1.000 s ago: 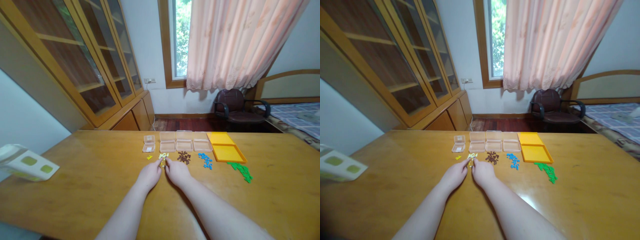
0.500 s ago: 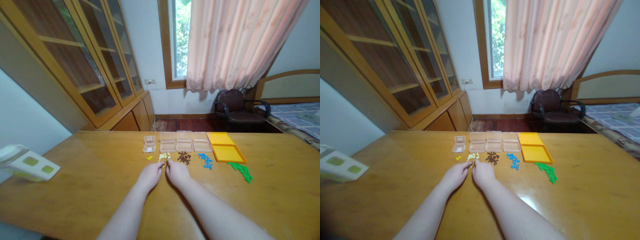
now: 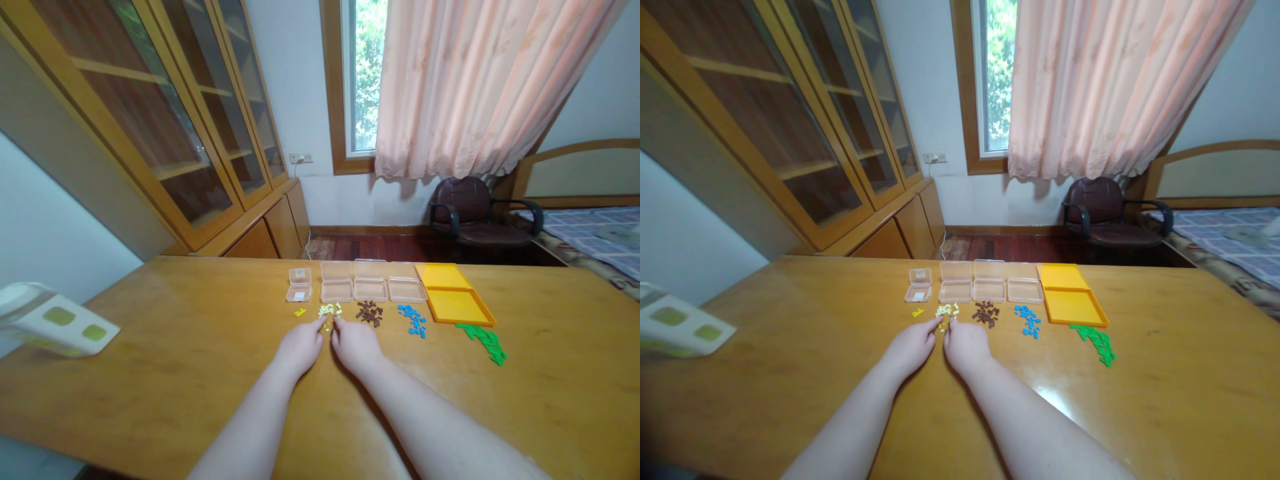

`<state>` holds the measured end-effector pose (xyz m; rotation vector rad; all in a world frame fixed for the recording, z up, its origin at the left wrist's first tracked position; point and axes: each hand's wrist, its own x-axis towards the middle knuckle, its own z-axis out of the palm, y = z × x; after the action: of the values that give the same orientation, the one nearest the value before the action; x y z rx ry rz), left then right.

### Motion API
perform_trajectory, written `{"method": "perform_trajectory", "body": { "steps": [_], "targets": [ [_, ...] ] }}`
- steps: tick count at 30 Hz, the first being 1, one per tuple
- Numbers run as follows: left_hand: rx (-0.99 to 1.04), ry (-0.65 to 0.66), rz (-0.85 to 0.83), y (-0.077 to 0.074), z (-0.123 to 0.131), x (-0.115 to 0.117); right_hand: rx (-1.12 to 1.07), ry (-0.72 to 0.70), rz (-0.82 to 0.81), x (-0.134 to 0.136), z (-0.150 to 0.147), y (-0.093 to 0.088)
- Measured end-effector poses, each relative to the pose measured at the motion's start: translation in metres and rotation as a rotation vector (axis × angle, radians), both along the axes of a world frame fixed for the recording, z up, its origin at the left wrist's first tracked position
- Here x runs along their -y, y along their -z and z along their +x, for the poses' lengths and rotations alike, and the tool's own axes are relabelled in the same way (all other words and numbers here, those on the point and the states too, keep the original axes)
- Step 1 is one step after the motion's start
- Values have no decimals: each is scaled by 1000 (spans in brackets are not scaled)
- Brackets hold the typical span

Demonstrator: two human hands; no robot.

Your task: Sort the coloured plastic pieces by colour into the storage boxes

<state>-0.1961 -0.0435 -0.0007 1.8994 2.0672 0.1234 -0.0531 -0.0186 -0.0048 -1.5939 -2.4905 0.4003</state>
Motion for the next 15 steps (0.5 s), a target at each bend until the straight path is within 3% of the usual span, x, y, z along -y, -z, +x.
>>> {"method": "perform_trajectory", "body": {
  "steps": [8, 15],
  "targets": [
    [-2, -33, -5, -10, -2, 6, 4, -137, 18, 4, 2, -5],
    [-138, 21, -95, -19, 9, 18, -43, -19, 6, 0, 0, -2]
  ]
}}
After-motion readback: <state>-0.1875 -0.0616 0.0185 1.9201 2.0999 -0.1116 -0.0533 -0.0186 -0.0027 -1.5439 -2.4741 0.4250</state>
